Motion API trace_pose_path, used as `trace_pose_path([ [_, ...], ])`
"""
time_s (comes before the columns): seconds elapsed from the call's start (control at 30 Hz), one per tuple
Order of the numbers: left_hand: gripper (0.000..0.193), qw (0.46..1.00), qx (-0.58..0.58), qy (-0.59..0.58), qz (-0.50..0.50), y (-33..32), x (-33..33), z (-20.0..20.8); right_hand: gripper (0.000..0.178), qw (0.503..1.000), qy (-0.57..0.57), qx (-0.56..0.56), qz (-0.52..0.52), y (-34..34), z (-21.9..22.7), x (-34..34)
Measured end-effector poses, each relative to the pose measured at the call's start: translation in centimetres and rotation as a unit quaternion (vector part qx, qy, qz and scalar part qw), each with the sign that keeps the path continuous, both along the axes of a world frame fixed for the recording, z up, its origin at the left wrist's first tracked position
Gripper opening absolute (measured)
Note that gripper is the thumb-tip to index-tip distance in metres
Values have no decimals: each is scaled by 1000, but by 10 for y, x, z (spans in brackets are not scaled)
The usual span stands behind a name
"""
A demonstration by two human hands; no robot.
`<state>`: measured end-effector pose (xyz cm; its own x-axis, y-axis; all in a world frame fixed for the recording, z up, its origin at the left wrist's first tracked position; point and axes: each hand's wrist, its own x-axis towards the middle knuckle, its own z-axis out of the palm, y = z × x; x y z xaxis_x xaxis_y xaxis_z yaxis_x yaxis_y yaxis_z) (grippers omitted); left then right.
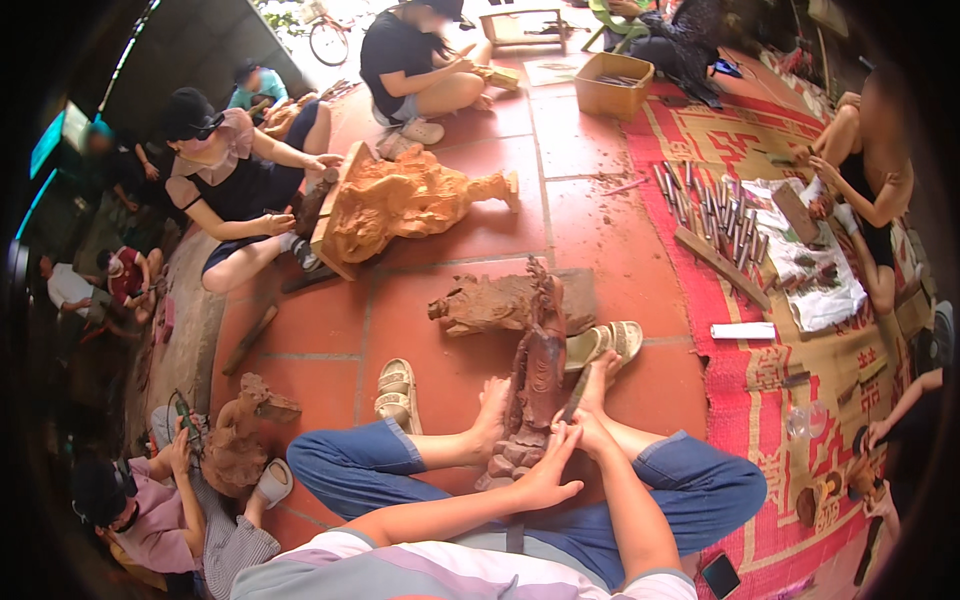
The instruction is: The person sits on the floor and carves a wooden object using a chisel. They hold the wood between their legs and use the tool to shape the surface, occasionally adjusting their grip.
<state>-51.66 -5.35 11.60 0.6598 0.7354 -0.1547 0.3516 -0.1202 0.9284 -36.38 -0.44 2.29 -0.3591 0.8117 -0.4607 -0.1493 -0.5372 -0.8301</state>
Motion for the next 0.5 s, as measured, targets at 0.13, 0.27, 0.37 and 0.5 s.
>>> trace_pose_path([
  [0.13,96,994,90,61,14,-21,-9,27,33,1000,1,5,-5,-14,25,-19],
  [0.27,95,999,34,-23,-11,1,1,-5,26,998,53,16,-40,-13,-21,-3],
  [0.37,95,998,60,23,7,-3,9,15,23,997,-44,40,-40,-14,-24,-5],
  [0.5,97,992,100,68,22,-20,8,17,11,998,67,7,3,-8,21,-17],
])
